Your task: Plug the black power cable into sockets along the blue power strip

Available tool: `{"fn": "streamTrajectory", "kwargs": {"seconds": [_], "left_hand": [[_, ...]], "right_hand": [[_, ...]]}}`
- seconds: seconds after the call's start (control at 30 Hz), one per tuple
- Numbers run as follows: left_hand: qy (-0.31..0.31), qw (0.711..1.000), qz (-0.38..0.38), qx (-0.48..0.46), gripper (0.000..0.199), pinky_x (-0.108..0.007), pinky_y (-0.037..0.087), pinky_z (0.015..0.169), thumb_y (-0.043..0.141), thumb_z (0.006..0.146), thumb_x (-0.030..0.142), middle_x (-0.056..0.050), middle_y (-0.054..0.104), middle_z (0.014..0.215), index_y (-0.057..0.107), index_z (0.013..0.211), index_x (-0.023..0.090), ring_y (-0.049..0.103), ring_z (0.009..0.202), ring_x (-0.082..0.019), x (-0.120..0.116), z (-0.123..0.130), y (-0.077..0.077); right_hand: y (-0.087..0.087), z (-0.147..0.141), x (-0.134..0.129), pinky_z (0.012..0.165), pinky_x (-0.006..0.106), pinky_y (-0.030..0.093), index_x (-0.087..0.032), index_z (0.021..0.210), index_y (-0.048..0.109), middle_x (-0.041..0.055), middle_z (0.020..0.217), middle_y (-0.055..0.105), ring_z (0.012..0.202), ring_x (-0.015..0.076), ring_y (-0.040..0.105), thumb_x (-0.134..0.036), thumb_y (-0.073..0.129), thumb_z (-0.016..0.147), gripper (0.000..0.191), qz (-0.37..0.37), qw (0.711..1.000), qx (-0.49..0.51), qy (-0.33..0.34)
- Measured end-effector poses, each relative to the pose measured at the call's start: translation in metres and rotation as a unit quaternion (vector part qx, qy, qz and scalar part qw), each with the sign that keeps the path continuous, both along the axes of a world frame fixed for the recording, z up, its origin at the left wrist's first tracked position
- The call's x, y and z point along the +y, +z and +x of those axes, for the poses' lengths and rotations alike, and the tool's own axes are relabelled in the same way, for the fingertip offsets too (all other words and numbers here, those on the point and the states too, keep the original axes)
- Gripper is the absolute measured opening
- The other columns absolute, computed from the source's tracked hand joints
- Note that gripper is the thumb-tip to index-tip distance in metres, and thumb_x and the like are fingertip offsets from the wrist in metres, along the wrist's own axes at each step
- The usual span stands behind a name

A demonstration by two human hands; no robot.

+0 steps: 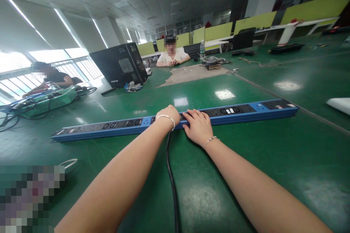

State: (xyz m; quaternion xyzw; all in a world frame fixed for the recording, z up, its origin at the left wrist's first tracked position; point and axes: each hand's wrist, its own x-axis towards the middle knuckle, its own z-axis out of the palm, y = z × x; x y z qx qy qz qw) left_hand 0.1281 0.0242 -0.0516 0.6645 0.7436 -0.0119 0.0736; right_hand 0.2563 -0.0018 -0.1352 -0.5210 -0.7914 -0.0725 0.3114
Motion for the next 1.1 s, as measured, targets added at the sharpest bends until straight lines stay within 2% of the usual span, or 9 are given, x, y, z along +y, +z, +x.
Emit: {"fn": "streamTrajectory", "kwargs": {"seconds": [0.13, 0.23, 0.37, 0.47, 0.57, 0.73, 0.97, 1.03, 1.1], "left_hand": [[-0.01, 0.999, 0.034, -0.023, 0.051, -0.03, 0.045, 0.076, 0.023, 0.087, 0.05, -0.016, 0.067, 0.097, 0.054, 0.103, 0.013, 0.063, 0.093, -0.023, -0.01, -0.025, -0.004], [0.014, 0.985, 0.172, -0.011, 0.045, -0.032, 0.044, 0.08, 0.019, 0.09, 0.045, -0.01, 0.066, 0.1, 0.053, 0.105, 0.019, 0.061, 0.096, -0.022, -0.021, -0.05, -0.023], [-0.13, 0.955, 0.265, 0.022, 0.04, -0.035, 0.034, 0.097, 0.029, 0.089, 0.041, -0.008, 0.058, 0.12, 0.05, 0.116, 0.019, 0.05, 0.114, -0.02, -0.031, -0.07, -0.055], [-0.17, 0.944, 0.28, 0.034, 0.044, -0.04, 0.032, 0.099, 0.037, 0.087, 0.044, -0.008, 0.055, 0.125, 0.048, 0.122, 0.02, 0.047, 0.117, -0.023, -0.033, -0.072, -0.067], [-0.178, 0.94, 0.29, 0.032, 0.047, -0.04, 0.033, 0.097, 0.045, 0.083, 0.045, -0.008, 0.057, 0.121, 0.048, 0.122, 0.02, 0.048, 0.113, -0.023, -0.032, -0.071, -0.068], [-0.168, 0.935, 0.312, 0.024, 0.045, -0.04, 0.034, 0.096, 0.043, 0.083, 0.044, -0.008, 0.059, 0.117, 0.05, 0.12, 0.02, 0.05, 0.11, -0.023, -0.032, -0.069, -0.069], [-0.167, 0.932, 0.322, -0.002, 0.05, -0.04, 0.033, 0.095, 0.049, 0.079, 0.05, -0.009, 0.059, 0.117, 0.05, 0.119, 0.019, 0.049, 0.11, -0.024, -0.031, -0.07, -0.072], [-0.166, 0.931, 0.325, -0.009, 0.052, -0.04, 0.033, 0.095, 0.05, 0.078, 0.051, -0.009, 0.059, 0.117, 0.051, 0.119, 0.02, 0.05, 0.11, -0.024, -0.03, -0.071, -0.073], [-0.165, 0.931, 0.325, -0.018, 0.051, -0.04, 0.032, 0.095, 0.051, 0.078, 0.05, -0.009, 0.059, 0.117, 0.051, 0.119, 0.02, 0.05, 0.11, -0.024, -0.029, -0.071, -0.074]], "right_hand": [[0.0, 0.0, 0.0, 0.099, 0.041, 0.024, -0.024, 0.119, 0.055, 0.0048, 0.128, 0.052, 0.12, 0.0237, 0.039, -0.032, 0.053, 0.078, 0.042, -0.001, 1.0, 0.003, 0.001], [0.0, 0.0, -0.001, 0.1, 0.042, 0.023, -0.024, 0.12, 0.055, 0.005, 0.128, 0.052, 0.121, 0.024, 0.038, -0.031, 0.054, 0.078, 0.043, -0.003, 1.0, 0.007, -0.002], [0.004, -0.005, -0.005, 0.101, 0.043, 0.025, -0.022, 0.128, 0.047, 0.0064, 0.132, 0.049, 0.12, 0.0239, 0.039, -0.029, 0.052, 0.078, 0.051, 0.001, 1.0, 0.01, 0.022], [0.008, -0.016, -0.008, 0.1, 0.038, 0.03, -0.022, 0.133, 0.041, 0.006, 0.137, 0.043, 0.119, 0.0215, 0.04, -0.029, 0.05, 0.08, 0.054, 0.016, 0.996, 0.002, 0.084], [0.012, -0.03, -0.008, 0.097, 0.034, 0.035, -0.022, 0.13, 0.046, 0.0065, 0.134, 0.046, 0.116, 0.0199, 0.044, -0.03, 0.047, 0.083, 0.047, 0.027, 0.993, 0.008, 0.115], [0.014, -0.043, -0.003, 0.09, 0.032, 0.042, -0.019, 0.118, 0.057, 0.0071, 0.126, 0.054, 0.103, 0.0191, 0.055, -0.031, 0.042, 0.087, 0.037, 0.03, 0.996, 0.015, 0.089], [0.023, -0.031, 0.0, 0.098, 0.026, 0.037, -0.025, 0.118, 0.058, 0.0003, 0.125, 0.055, 0.112, 0.011, 0.051, -0.012, 0.038, 0.082, 0.043, -0.087, 0.986, 0.083, 0.114], [0.031, -0.035, 0.0, 0.098, 0.021, 0.036, -0.022, 0.11, 0.063, 0.0012, 0.117, 0.06, 0.109, 0.0088, 0.052, -0.015, 0.035, 0.084, 0.038, -0.115, 0.981, 0.124, 0.094], [0.041, -0.047, -0.002, 0.094, 0.022, 0.039, -0.021, 0.106, 0.064, 0.0039, 0.109, 0.063, 0.102, 0.0112, 0.056, -0.027, 0.037, 0.087, 0.034, -0.132, 0.982, 0.13, 0.022]]}}
